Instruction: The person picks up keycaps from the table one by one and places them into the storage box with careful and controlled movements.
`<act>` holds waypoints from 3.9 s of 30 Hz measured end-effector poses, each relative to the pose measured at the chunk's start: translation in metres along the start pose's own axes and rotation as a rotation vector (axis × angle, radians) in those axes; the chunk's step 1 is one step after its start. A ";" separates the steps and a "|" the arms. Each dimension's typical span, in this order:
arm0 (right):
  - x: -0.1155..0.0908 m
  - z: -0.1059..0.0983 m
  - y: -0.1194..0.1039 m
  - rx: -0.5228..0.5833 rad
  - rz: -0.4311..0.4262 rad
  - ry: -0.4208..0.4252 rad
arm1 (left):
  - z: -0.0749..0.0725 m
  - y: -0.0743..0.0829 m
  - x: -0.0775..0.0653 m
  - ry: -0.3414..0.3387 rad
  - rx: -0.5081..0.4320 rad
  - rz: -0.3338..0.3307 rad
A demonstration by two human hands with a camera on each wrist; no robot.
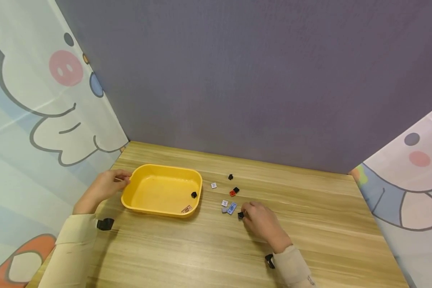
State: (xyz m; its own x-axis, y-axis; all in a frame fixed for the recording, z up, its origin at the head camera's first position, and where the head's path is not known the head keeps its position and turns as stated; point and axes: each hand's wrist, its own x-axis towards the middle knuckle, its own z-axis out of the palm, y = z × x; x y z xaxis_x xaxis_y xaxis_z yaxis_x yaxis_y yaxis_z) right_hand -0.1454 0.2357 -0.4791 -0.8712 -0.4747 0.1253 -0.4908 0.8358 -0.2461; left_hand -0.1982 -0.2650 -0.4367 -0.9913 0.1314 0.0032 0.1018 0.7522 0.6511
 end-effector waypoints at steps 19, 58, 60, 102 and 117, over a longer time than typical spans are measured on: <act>0.075 -0.031 -0.068 0.067 -0.090 0.032 | 0.000 0.000 -0.003 0.005 0.004 0.001; 0.120 -0.030 -0.108 0.089 -0.199 0.024 | 0.002 -0.002 -0.001 0.031 -0.017 0.030; 0.117 -0.031 -0.100 0.083 -0.185 0.045 | 0.002 -0.002 -0.001 0.028 -0.014 0.032; 0.071 0.003 0.021 0.003 0.133 -0.027 | 0.003 -0.004 -0.002 0.002 -0.017 0.001; 0.077 0.011 0.021 -0.026 0.183 -0.051 | 0.003 -0.003 -0.002 0.001 -0.021 -0.002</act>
State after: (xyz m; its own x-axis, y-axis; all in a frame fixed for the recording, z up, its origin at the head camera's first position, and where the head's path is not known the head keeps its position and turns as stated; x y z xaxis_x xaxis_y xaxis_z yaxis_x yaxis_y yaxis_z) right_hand -0.2227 0.2141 -0.4854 -0.9447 -0.3263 0.0320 -0.3245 0.9163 -0.2349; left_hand -0.1967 -0.2656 -0.4411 -0.9917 0.1287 0.0026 0.0976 0.7385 0.6671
